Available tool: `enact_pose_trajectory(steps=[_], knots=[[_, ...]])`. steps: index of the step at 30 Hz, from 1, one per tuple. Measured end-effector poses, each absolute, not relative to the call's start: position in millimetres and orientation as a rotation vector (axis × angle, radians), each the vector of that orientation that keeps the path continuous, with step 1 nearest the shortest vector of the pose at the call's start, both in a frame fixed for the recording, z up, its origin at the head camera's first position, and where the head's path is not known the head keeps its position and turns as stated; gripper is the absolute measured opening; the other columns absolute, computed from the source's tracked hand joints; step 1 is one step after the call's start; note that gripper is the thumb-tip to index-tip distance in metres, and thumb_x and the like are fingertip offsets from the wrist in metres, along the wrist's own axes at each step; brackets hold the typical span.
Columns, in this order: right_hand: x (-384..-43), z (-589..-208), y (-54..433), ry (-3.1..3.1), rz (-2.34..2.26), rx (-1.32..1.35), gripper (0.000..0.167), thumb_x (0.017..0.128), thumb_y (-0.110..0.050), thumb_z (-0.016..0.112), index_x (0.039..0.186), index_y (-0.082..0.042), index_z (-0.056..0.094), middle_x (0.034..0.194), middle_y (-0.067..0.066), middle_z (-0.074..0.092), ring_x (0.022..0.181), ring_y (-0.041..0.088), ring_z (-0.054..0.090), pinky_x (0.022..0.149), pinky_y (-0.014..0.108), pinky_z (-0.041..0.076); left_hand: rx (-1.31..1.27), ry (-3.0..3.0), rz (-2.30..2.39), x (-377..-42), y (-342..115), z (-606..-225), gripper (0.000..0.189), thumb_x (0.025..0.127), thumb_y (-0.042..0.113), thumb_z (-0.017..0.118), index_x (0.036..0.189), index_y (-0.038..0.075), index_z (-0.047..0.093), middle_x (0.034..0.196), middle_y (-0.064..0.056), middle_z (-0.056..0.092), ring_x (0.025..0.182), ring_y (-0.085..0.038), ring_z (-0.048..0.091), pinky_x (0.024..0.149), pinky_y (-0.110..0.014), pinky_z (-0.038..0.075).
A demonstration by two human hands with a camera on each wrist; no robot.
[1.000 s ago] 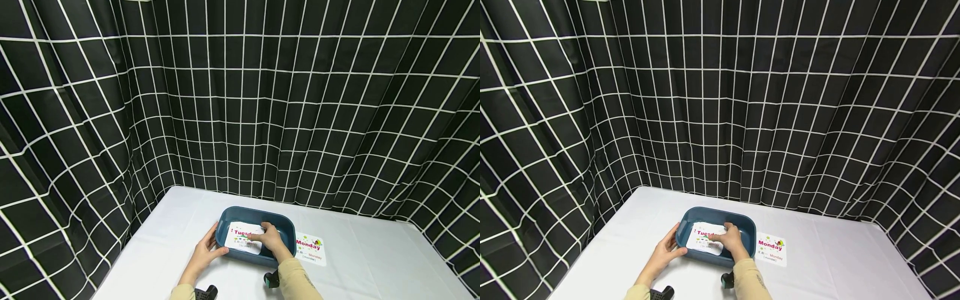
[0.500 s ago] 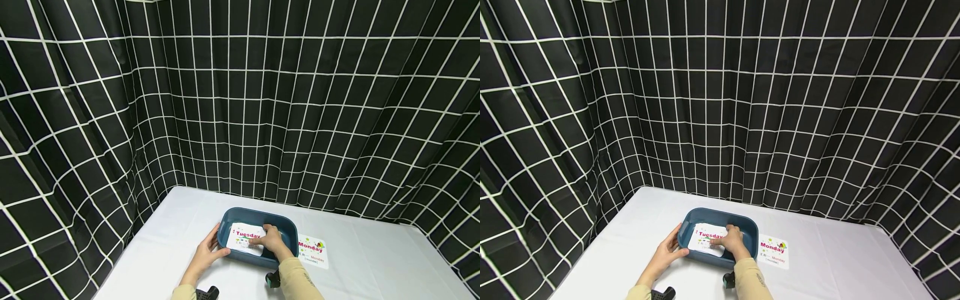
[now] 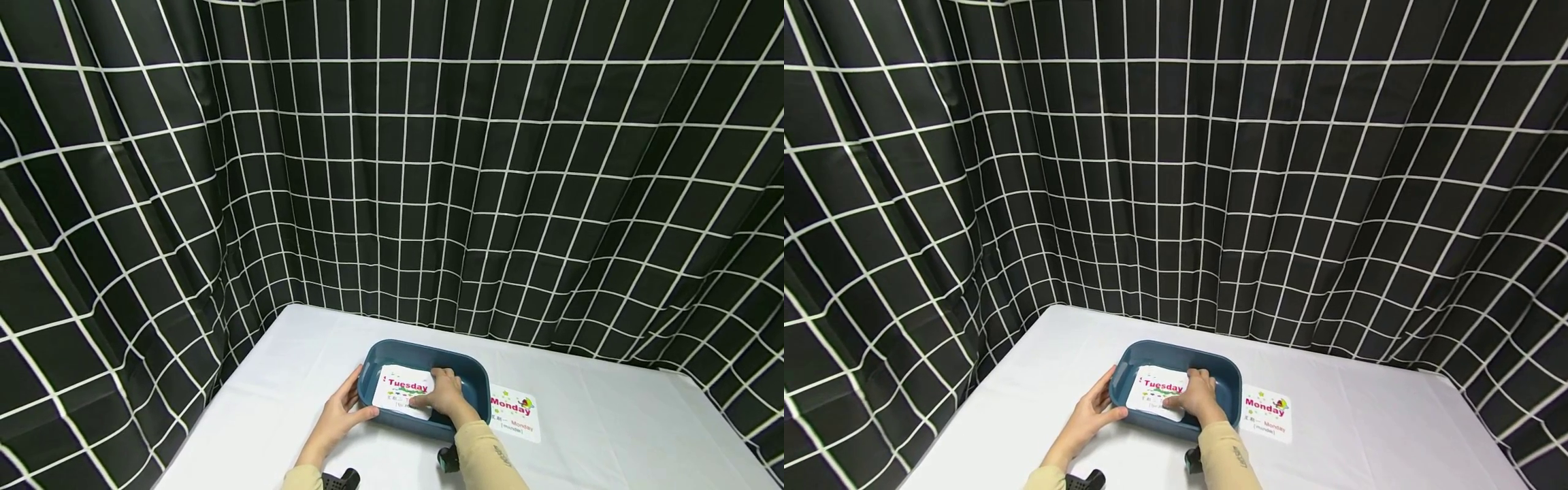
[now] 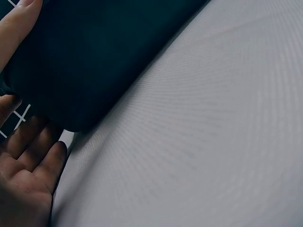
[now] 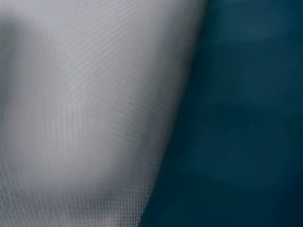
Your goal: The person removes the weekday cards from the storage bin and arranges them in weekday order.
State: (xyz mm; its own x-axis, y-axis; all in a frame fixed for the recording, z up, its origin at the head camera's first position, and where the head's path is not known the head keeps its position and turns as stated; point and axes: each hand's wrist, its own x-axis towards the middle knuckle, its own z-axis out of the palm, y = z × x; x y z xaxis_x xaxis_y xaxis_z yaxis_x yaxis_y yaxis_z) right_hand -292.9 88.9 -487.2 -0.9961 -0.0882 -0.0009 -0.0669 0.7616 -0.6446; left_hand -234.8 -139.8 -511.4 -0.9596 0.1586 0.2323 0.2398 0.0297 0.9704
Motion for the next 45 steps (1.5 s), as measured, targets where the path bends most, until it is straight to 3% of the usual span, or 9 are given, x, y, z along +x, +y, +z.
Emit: enact_pose_trajectory(steps=[15,23,31,45], knots=[[-288.5,-485.9,95.1,2.917,-1.01,-0.123,0.086,0.056,-0.021,0.09,0.125,0.009,0.049,0.117,0.025,0.043,0.102,0.038,0.038,0.094,0.053,0.039,-0.423,-2.217,-2.099,-235.2,-134.9,-511.5,0.084,0.078,0.01,0.075,0.145,0.001,0.025,0.136,-0.027,0.039,0.127,-0.04,0.034,0.107,-0.045,0.029],[-287.2,-488.9,96.1,2.913,-1.079,-0.072,0.082,0.053,-0.019,0.091,0.118,0.01,0.051,0.111,0.023,0.044,0.101,0.037,0.039,0.095,0.052,0.039,-0.433,-2.214,-2.096,-234.8,-133.9,-512.9,0.085,0.077,0.01,0.076,0.145,0.002,0.026,0.135,-0.028,0.04,0.126,-0.04,0.035,0.106,-0.043,0.03],[-286.4,-486.9,93.3,2.918,-1.159,-0.049,0.075,0.051,-0.01,0.091,0.109,0.009,0.048,0.102,0.02,0.046,0.098,0.038,0.043,0.091,0.05,0.041,-0.43,-2.227,-2.093,-235.0,-135.7,-511.3,0.083,0.079,0.007,0.073,0.145,0.0,0.024,0.137,-0.027,0.038,0.127,-0.04,0.034,0.106,-0.043,0.029],[-287.4,-480.5,89.2,2.909,-1.248,0.029,0.072,0.055,0.001,0.086,0.11,0.005,0.041,0.103,0.022,0.046,0.093,0.035,0.049,0.085,0.048,0.046,-0.38,-2.246,-2.062,-231.4,-136.7,-508.4,0.082,0.078,0.009,0.075,0.144,0.002,0.027,0.137,-0.023,0.04,0.126,-0.036,0.037,0.105,-0.038,0.033]])
